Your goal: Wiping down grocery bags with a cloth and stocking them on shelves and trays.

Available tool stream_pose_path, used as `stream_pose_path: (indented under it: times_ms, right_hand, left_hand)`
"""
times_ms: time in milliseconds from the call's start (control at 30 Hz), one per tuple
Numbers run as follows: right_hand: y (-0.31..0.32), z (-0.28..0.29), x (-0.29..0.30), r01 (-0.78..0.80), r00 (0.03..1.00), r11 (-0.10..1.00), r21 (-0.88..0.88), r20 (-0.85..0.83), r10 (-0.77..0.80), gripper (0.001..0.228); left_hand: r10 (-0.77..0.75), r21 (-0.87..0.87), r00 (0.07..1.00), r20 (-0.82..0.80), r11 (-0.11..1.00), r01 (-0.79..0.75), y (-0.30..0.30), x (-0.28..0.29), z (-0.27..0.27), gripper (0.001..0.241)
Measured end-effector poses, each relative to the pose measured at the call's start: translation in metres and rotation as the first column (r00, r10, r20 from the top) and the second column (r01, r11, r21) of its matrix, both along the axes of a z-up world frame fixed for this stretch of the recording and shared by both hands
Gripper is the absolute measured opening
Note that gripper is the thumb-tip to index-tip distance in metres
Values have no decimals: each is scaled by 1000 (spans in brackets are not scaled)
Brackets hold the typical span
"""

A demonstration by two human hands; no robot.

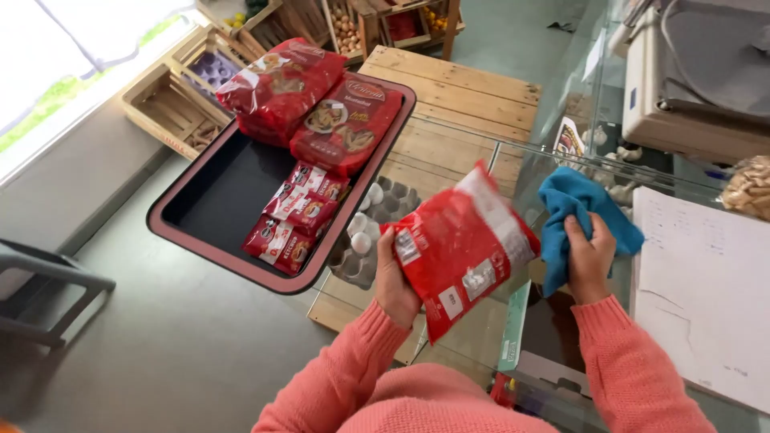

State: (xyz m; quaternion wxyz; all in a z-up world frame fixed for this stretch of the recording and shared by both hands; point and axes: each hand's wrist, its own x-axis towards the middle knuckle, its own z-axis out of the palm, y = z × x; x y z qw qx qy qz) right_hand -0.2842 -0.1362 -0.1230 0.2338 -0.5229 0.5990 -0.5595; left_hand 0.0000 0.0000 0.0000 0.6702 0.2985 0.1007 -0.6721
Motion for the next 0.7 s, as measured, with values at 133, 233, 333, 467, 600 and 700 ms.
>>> stream_pose_path:
  times_ms: [133, 233, 333, 467, 600, 700]
  right_hand:
    - [13, 17, 9, -3, 1000, 1000, 19, 26, 2, 15]
    - [13, 13, 5, -5, 999, 1000, -25, 36, 5, 14]
    - [34, 25, 24, 70, 996, 975, -211, -37, -79, 13]
    - [106, 99, 131, -318, 945, 883, -346, -38, 326, 16]
    - [131, 109, 212, -839, 327, 542, 39, -761, 561, 53]
    - [115, 111, 226, -738, 249, 651, 177, -826, 506, 60]
  left_hand:
    - [32, 54, 999, 0, 998, -32, 7, 15, -21, 39]
    - [188, -290, 901, 391, 954, -74, 15, 36, -25, 42]
    - [480, -521, 336, 810, 852, 40, 24, 65, -35, 54]
    - [365, -190, -428, 827, 898, 398, 30, 71, -44, 59]
    - [534, -228, -687, 493, 841, 491, 30, 81, -62, 53]
    - [547, -309, -721, 426, 837, 452, 30, 77, -42, 47]
